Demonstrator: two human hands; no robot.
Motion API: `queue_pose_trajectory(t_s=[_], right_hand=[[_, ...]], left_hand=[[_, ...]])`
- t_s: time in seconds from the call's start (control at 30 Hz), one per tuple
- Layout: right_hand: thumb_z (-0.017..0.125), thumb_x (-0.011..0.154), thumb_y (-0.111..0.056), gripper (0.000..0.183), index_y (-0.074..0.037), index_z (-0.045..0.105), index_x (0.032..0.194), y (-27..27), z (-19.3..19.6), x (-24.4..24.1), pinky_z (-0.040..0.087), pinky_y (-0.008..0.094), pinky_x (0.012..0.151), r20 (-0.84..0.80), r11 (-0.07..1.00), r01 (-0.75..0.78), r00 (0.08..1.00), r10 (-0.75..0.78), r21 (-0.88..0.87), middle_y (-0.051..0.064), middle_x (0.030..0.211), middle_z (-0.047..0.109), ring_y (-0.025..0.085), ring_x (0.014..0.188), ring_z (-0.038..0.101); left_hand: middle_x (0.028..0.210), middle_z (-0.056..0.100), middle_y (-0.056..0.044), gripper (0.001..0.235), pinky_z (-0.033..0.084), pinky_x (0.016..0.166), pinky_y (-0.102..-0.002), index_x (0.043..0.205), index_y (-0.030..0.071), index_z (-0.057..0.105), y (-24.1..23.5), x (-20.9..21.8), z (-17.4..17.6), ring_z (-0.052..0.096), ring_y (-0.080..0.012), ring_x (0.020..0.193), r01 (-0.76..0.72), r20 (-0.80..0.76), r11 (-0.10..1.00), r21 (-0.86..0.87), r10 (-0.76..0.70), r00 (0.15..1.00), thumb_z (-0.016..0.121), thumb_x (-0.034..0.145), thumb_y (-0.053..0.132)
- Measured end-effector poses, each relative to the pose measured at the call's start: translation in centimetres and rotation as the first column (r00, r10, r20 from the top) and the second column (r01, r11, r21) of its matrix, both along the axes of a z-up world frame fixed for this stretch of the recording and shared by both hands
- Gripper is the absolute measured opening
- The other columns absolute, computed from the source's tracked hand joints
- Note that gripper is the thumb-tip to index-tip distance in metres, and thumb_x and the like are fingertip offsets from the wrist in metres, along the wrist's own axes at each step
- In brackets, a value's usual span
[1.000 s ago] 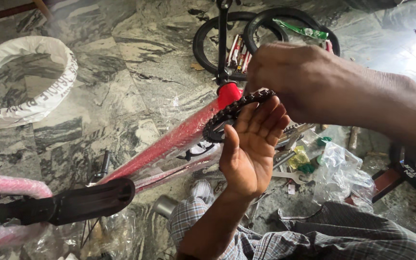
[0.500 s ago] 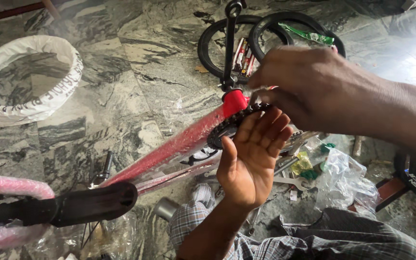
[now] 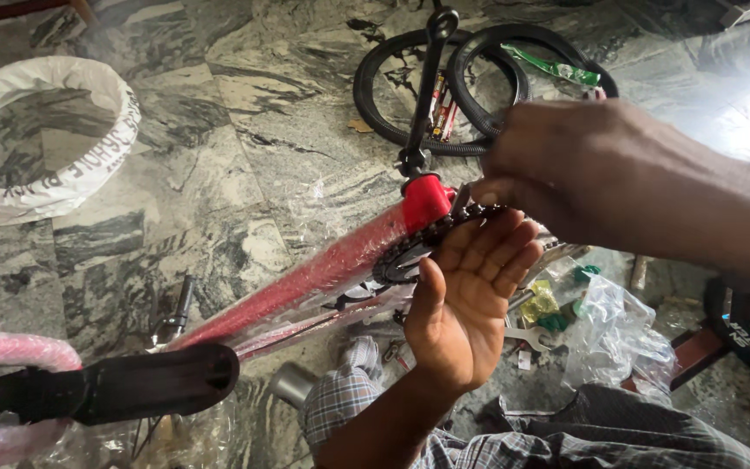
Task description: The person sits on the floor and assembles a bicycle chain. They use a chain tool to connect the chain links and then route the chain around the front chainring and rear derailleur of a red bicycle frame.
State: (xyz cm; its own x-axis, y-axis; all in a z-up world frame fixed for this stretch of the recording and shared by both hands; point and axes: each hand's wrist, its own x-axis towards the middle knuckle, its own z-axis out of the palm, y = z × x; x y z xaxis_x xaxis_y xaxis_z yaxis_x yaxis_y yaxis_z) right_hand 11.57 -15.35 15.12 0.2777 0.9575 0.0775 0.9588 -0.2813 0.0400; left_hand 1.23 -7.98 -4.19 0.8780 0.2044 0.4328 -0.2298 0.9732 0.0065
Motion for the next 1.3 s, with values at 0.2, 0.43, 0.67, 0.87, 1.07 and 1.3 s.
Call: queue_pose_trajectory(t_s=[0.2, 0.43, 0.67, 0.87, 1.07, 1.3], right_hand=[[0.068, 0.088, -0.011, 0.014, -0.001, 0.066, 0.097, -0.5, -0.3, 0.1, 0.057, 0.034, 0.060, -0.024, 0.980, -0.148, 0.988, 0.152, 0.137, 0.008, 0.087, 0.066, 0.020, 0.076, 0.071], [0.068, 0.092, -0.018, 0.015, -0.005, 0.069, 0.098, 0.0, -1.3, 0.1, 0.056, 0.034, 0.060, 0.104, 1.000, 0.011, 0.995, -0.013, 0.025, 0.007, 0.086, 0.066, 0.020, 0.071, 0.068], [0.066, 0.093, -0.013, 0.012, -0.003, 0.067, 0.100, 0.8, -1.1, -0.6, 0.058, 0.030, 0.065, 0.085, 0.998, -0.012, 0.996, 0.007, 0.054, 0.009, 0.094, 0.067, 0.021, 0.077, 0.069], [0.068, 0.081, -0.004, 0.019, -0.004, 0.070, 0.099, 0.5, -0.6, -0.8, 0.058, 0.028, 0.062, 0.052, 0.983, -0.169, 0.985, 0.165, 0.074, 0.009, 0.093, 0.069, 0.022, 0.080, 0.072], [0.072, 0.093, -0.016, 0.022, 0.003, 0.068, 0.103, 0.9, -0.2, -1.4, 0.057, 0.031, 0.058, 0.068, 0.993, -0.085, 0.994, 0.080, 0.082, 0.012, 0.092, 0.068, 0.021, 0.069, 0.069], [0.071, 0.088, -0.011, 0.014, 0.001, 0.070, 0.093, 1.1, -0.7, -1.5, 0.055, 0.036, 0.057, 0.084, 0.991, -0.081, 0.994, 0.072, 0.110, 0.012, 0.082, 0.067, 0.023, 0.067, 0.068]], left_hand=[[0.156, 0.046, -0.028, 0.063, 0.032, 0.131, -0.054, 0.151, 0.000, 0.043, -0.1, 0.1, -0.1, 0.045, -0.0399, 0.149, -0.009, -0.006, 1.000, -0.010, 0.009, 1.000, 0.048, 0.111, 0.047], [0.156, 0.045, -0.028, 0.063, 0.032, 0.131, -0.054, 0.152, -0.001, 0.041, -0.2, 0.2, -0.1, 0.045, -0.0394, 0.149, -0.004, -0.008, 1.000, -0.015, 0.004, 1.000, 0.048, 0.110, 0.047], [0.153, 0.046, -0.027, 0.067, 0.032, 0.130, -0.055, 0.154, -0.003, 0.040, -0.2, 0.2, -0.2, 0.045, -0.0396, 0.147, -0.008, -0.021, 1.000, -0.018, 0.007, 1.000, 0.048, 0.111, 0.048], [0.155, 0.047, -0.026, 0.070, 0.032, 0.130, -0.053, 0.153, -0.003, 0.039, 0.1, -0.1, -0.1, 0.046, -0.0381, 0.148, -0.004, -0.023, 1.000, 0.014, 0.004, 1.000, 0.050, 0.109, 0.050], [0.153, 0.047, -0.026, 0.072, 0.033, 0.130, -0.054, 0.156, -0.004, 0.037, 0.2, -0.1, -0.1, 0.047, -0.0373, 0.146, 0.000, -0.021, 1.000, 0.002, 0.000, 1.000, 0.050, 0.110, 0.050], [0.154, 0.048, -0.025, 0.071, 0.033, 0.130, -0.053, 0.154, -0.004, 0.037, 0.3, -0.2, -0.5, 0.047, -0.0362, 0.147, 0.001, -0.013, 1.000, 0.011, -0.001, 1.000, 0.050, 0.109, 0.050]])
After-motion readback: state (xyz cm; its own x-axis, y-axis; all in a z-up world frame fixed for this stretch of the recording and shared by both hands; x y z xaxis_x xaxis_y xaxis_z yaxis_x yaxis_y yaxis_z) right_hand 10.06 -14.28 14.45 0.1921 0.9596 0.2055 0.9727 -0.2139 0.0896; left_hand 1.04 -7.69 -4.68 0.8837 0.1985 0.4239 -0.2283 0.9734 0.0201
